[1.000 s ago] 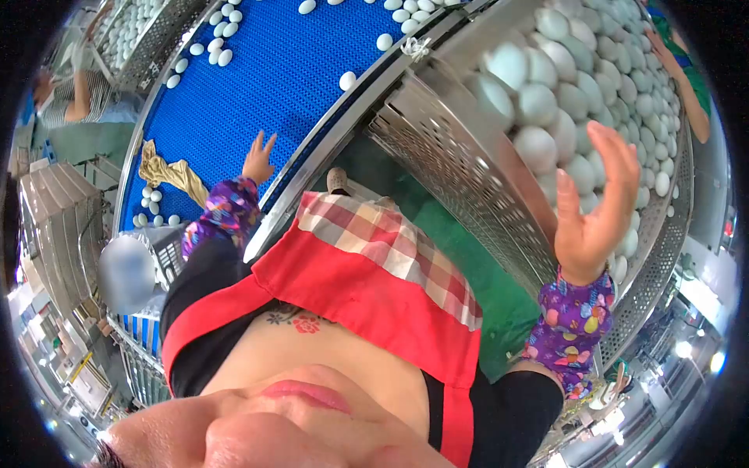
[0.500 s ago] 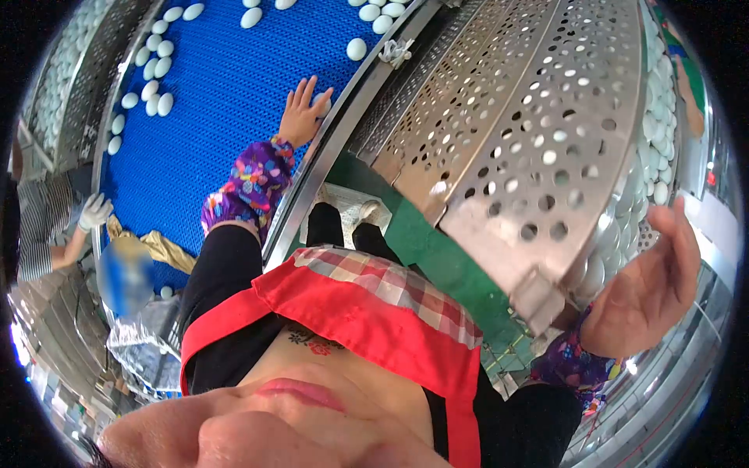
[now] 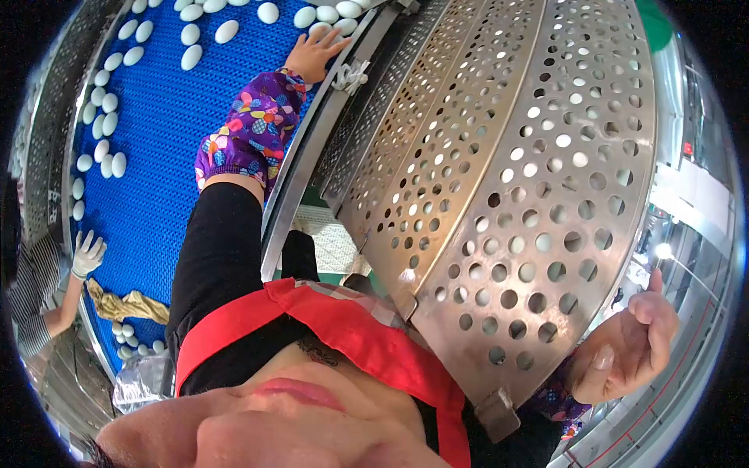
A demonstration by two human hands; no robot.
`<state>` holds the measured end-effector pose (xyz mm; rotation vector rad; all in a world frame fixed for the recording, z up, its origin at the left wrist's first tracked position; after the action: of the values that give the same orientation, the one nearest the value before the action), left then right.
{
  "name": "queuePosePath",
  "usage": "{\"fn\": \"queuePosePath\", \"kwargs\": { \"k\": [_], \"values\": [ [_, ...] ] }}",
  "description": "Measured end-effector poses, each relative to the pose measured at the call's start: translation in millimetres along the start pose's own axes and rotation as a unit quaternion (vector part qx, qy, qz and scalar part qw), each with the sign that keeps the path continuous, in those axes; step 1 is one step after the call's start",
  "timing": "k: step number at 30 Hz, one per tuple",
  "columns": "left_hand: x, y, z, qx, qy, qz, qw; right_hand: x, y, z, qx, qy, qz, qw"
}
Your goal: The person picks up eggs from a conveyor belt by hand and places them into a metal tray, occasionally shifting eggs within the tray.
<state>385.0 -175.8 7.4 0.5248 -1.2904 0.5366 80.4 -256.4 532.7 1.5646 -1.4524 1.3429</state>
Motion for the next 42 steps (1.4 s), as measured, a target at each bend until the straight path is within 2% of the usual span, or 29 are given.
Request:
{"fn": "queuePosePath", "kwargs": {
  "k": [5, 7, 10, 12, 14, 15, 17, 19, 21, 23, 26, 27, 30, 35, 37, 42],
  "values": [
    [-6, -3, 0, -0.025, 0.003, 0.043, 0.999, 1, 5, 4, -0.026, 0.004, -0.01, 1.0],
    [-4, 0, -4, -0.023, 0.056, 0.088, 0.994, 2, 5, 3, -0.03, 0.003, -0.007, 1.0],
    [-3, 13, 2, -0.019, 0.061, 0.052, 0.997, 1, 2, 2, -0.017, 0.008, -0.03, 0.999],
    [1, 27, 5, -0.008, 0.067, 0.033, 0.997, 3, 3, 1, -0.017, 0.016, 0.0, 1.0],
    [2, 41, -5, 0.09, 0.108, -0.011, 0.99, 0, 1, -1, -0.016, 0.018, -0.001, 1.0],
    [-2, 47, -8, 0.09, 0.106, -0.012, 0.99, -1, 1, -2, -0.014, 0.022, -0.002, 1.0],
    [-14, 66, -24, 0.133, 0.134, 0.075, 0.979, 0, 6, 3, -0.012, 0.013, -0.013, 1.0],
    [-17, 87, -38, 0.138, 0.164, 0.097, 0.972, -2, 5, 0, -0.007, 0.005, -0.024, 1.0],
    [-7, 116, -41, 0.116, 0.169, 0.164, 0.965, -1, 6, -3, -0.003, 0.009, -0.012, 1.0],
    [-2, 145, -36, 0.114, 0.155, 0.147, 0.97, -1, 4, -7, 0.023, -0.002, -0.031, 0.999],
    [-7, 171, -22, 0.107, 0.158, 0.036, 0.981, -4, 1, -13, 0.054, -0.005, -0.06, 0.997],
    [-5, 175, -19, 0.107, 0.156, 0.036, 0.981, -5, 1, -15, 0.062, 0.004, -0.071, 0.996],
    [-3, 179, -3, 0.054, 0.165, -0.031, 0.984, 0, 4, -17, 0.067, 0.022, -0.056, 0.996],
    [-2, 196, 0, -0.003, 0.103, -0.028, 0.994, 0, 3, -21, 0.086, 0.022, -0.066, 0.994],
    [-7, 202, 10, -0.076, 0.025, -0.096, 0.992, 0, 3, -24, 0.093, 0.023, -0.066, 0.993],
    [5, 177, 7, -0.092, -0.016, -0.091, 0.991, -4, 0, -30, 0.107, 0.025, -0.053, 0.993]
  ]
}}
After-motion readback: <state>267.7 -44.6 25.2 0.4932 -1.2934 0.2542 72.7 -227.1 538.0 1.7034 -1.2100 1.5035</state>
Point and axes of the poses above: each hand's wrist, its own y-axis away from the middle knuckle, its own x-axis out of the back of the hand, z = x × y, the point moved 7 cm from there along -y, towards the middle knuckle, and after that the axes turned 12 degrees about -z, right-handed, at the moved point
